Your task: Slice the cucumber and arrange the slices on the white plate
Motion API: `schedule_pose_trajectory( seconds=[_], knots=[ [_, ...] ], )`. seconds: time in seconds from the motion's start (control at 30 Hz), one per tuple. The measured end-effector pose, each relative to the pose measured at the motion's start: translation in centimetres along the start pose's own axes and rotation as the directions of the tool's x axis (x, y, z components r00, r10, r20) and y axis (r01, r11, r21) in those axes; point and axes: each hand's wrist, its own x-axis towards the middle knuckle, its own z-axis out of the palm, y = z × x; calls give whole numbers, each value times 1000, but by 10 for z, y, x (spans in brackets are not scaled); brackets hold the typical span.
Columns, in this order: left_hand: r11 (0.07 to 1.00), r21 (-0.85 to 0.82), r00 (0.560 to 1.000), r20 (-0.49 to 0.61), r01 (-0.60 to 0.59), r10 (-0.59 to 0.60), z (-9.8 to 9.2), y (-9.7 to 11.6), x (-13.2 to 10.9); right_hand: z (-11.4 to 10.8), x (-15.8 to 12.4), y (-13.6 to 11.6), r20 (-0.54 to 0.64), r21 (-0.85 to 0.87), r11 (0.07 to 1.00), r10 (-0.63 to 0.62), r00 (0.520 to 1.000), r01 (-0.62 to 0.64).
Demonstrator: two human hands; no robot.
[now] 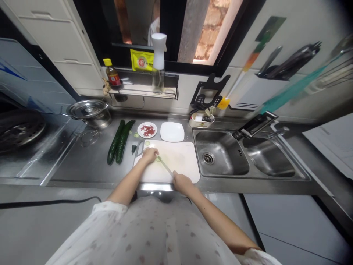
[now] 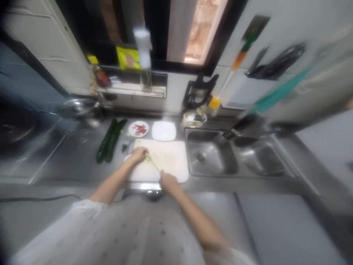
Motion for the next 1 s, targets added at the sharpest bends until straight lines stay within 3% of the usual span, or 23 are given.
schedule_pose_trajectory(
  seconds=[0.5,1.0],
  knots=[
    [1000,6,1000,-1,-5,5,1,-1,1,-39,1,1,62,-119,992,-44,997,51],
    [1000,-5,1000,18,-10,10,2,-4,5,-36,-4,3,87,25,999,-28,996,26]
  ],
)
